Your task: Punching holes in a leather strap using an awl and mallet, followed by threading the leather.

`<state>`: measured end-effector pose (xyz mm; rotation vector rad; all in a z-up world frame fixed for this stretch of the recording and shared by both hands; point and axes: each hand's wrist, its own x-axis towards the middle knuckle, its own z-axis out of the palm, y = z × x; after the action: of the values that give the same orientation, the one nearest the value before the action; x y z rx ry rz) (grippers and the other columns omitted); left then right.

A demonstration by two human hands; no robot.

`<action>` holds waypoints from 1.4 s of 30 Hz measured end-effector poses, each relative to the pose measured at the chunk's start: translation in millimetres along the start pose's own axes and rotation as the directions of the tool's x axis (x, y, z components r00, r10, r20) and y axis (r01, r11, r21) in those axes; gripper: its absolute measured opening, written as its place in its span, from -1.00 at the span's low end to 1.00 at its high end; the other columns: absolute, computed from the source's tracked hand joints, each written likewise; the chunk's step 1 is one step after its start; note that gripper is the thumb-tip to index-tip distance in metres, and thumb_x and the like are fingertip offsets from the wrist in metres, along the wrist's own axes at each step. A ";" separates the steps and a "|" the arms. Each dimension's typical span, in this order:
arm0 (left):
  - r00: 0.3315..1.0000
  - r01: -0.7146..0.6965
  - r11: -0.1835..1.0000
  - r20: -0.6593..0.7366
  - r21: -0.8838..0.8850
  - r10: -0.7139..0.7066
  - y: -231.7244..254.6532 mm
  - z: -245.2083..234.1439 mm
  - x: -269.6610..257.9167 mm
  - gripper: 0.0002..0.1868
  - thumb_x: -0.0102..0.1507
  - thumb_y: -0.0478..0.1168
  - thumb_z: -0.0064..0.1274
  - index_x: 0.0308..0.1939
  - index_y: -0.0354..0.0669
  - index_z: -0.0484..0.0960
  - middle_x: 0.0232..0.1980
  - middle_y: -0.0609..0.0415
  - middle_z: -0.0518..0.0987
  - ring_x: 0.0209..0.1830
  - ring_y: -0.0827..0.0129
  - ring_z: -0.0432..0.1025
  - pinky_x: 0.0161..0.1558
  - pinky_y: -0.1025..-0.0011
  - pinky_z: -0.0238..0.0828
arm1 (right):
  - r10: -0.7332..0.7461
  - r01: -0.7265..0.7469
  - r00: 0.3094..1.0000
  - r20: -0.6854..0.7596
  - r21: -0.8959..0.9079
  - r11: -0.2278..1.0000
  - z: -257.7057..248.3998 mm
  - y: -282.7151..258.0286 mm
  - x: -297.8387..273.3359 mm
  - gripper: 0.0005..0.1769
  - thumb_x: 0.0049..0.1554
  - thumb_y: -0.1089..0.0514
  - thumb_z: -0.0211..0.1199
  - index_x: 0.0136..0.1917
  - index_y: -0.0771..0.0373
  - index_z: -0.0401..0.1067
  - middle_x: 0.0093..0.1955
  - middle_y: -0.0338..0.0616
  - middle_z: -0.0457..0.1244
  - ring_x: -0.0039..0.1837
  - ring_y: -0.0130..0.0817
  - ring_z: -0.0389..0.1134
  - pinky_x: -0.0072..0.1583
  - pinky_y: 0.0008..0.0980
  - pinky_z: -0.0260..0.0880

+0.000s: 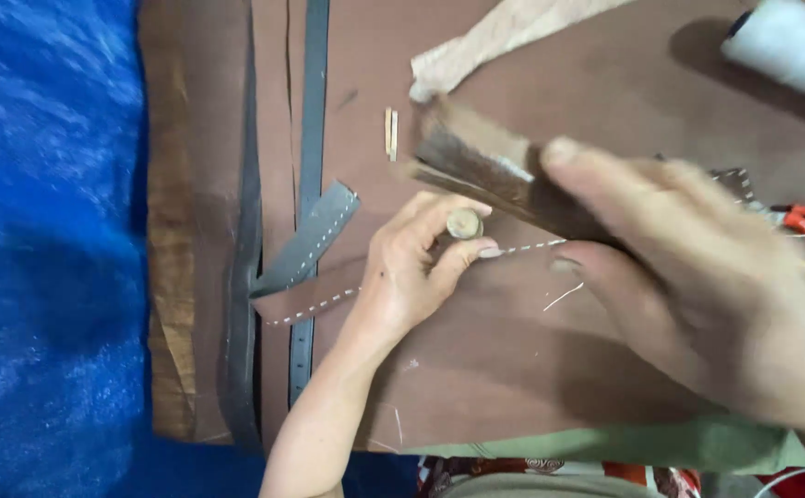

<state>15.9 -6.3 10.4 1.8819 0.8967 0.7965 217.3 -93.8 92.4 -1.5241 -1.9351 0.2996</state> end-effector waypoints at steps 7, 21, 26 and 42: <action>0.998 0.036 0.977 -0.058 0.212 -0.025 -2.6 3.2 -3.1 -0.59 0.10 -0.20 0.32 -0.67 -0.38 0.48 -0.73 0.09 0.29 -0.72 0.35 0.06 -0.64 0.36 0.16 | 0.641 -0.628 0.671 0.373 -0.174 0.759 0.9 -22.1 19.0 -0.73 0.20 -0.26 0.13 -0.03 -0.21 0.56 -0.36 -0.42 0.37 -0.39 -0.36 0.34 -0.30 -0.24 0.36; 0.988 0.033 0.999 -0.153 0.029 -0.028 -11.0 9.1 0.4 -0.62 -0.01 -0.28 0.46 -0.34 -0.15 0.48 -0.34 0.20 0.50 -0.40 0.50 0.38 -0.28 0.50 0.42 | 0.683 -0.575 0.588 0.434 0.818 -0.024 73.4 49.6 -34.3 -0.70 0.22 0.35 0.13 0.23 0.33 0.26 -0.10 -0.06 0.27 -0.33 -0.51 0.12 -0.42 -0.56 0.01; 0.998 0.006 1.000 -0.070 0.025 -0.004 -10.4 -2.5 -1.4 -0.72 0.12 -0.38 0.33 -0.15 -0.21 0.59 -0.21 0.16 0.62 -0.34 0.47 0.47 -0.20 0.51 0.46 | 0.695 -0.542 0.571 0.437 0.837 -0.081 109.3 82.8 -50.1 -0.62 0.19 0.33 0.14 0.28 0.32 0.23 0.01 0.02 0.34 -0.34 -0.47 0.15 -0.43 -0.55 0.03; 0.968 0.241 0.961 -0.041 -0.135 -0.248 -41.8 -22.6 -2.8 -0.80 0.12 -0.54 0.29 -0.21 -0.31 0.72 0.07 0.05 0.60 -0.09 0.39 0.54 -0.06 0.53 0.58 | 0.649 -0.524 0.628 0.430 0.850 -0.056 109.2 92.1 -54.9 -0.59 0.20 0.31 0.15 0.31 0.32 0.23 0.06 0.02 0.38 -0.38 -0.46 0.23 -0.48 -0.57 0.13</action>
<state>-14.8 15.9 -18.4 1.6055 1.0649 0.7410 229.0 -94.7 -60.2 -1.2519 -0.4077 1.4636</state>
